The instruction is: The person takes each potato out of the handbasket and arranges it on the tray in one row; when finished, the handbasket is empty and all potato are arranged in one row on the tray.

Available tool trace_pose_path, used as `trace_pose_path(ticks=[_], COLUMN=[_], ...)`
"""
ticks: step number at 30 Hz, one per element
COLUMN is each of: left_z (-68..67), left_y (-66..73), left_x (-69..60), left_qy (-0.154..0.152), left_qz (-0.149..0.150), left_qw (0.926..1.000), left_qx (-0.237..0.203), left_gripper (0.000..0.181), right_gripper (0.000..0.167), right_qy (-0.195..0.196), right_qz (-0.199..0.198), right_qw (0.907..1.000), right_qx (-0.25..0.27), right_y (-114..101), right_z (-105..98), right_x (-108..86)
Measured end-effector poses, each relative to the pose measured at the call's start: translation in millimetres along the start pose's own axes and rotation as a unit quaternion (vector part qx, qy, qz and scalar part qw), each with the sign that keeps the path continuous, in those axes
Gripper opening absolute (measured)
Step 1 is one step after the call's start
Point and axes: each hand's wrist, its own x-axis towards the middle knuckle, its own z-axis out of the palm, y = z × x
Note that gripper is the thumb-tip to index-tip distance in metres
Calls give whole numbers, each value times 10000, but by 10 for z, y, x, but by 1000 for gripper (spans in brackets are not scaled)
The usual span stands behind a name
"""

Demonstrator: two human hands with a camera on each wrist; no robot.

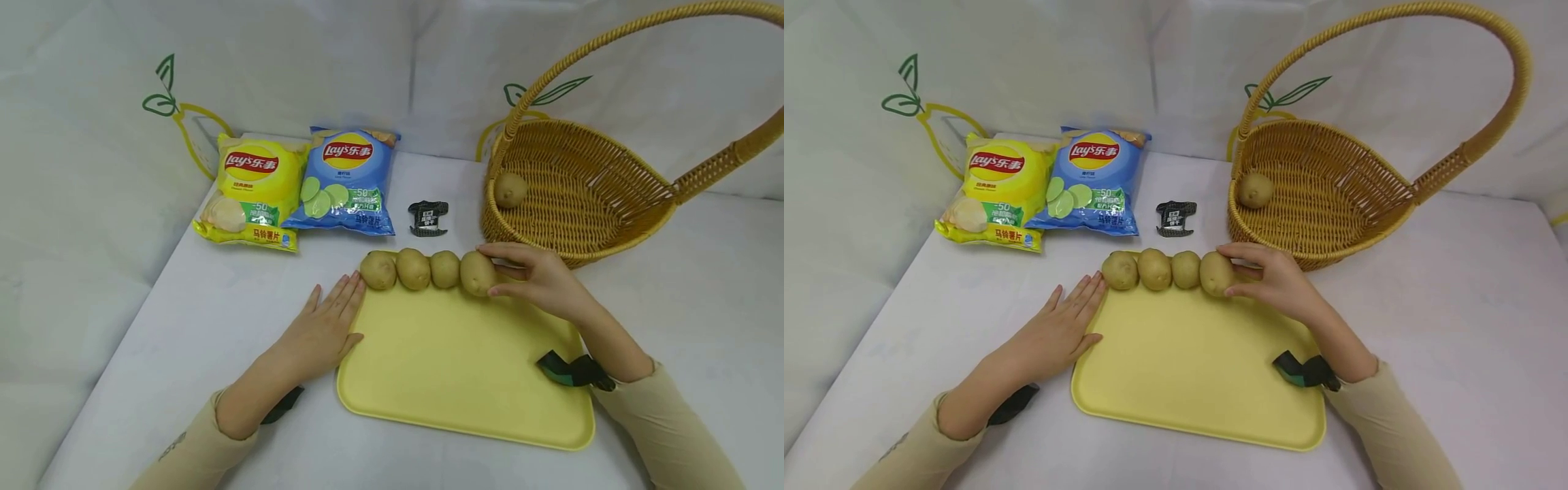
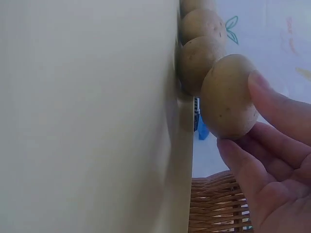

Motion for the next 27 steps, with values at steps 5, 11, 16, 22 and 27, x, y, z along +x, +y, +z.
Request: trace_pose_path(ticks=[5,11,16,22,27], left_z=[-1,0,2,0,-7], left_y=[-2,-2,-5,-4,2], left_x=[-2,-1,-1,-4,-5], left_qy=[-7,-1,7,21,3], left_qz=[-21,3,0,-7,-19], left_qw=[10000,10000,10000,10000,10000], left_qx=[3,-14,35,33,50], left_gripper=[70,71,71,71,70], right_gripper=[58,59,60,60,61], right_qy=[-83,-226,-282,-331,-339], right_qz=[148,441,606,761,788], right_qw=[9998,9983,9976,9966,9963], right_qx=[-92,-316,-157,5,-1], right_y=[37,83,86,87,83], right_z=[2,11,17,19,15], right_x=[-2,-13,-10,-10,-11])
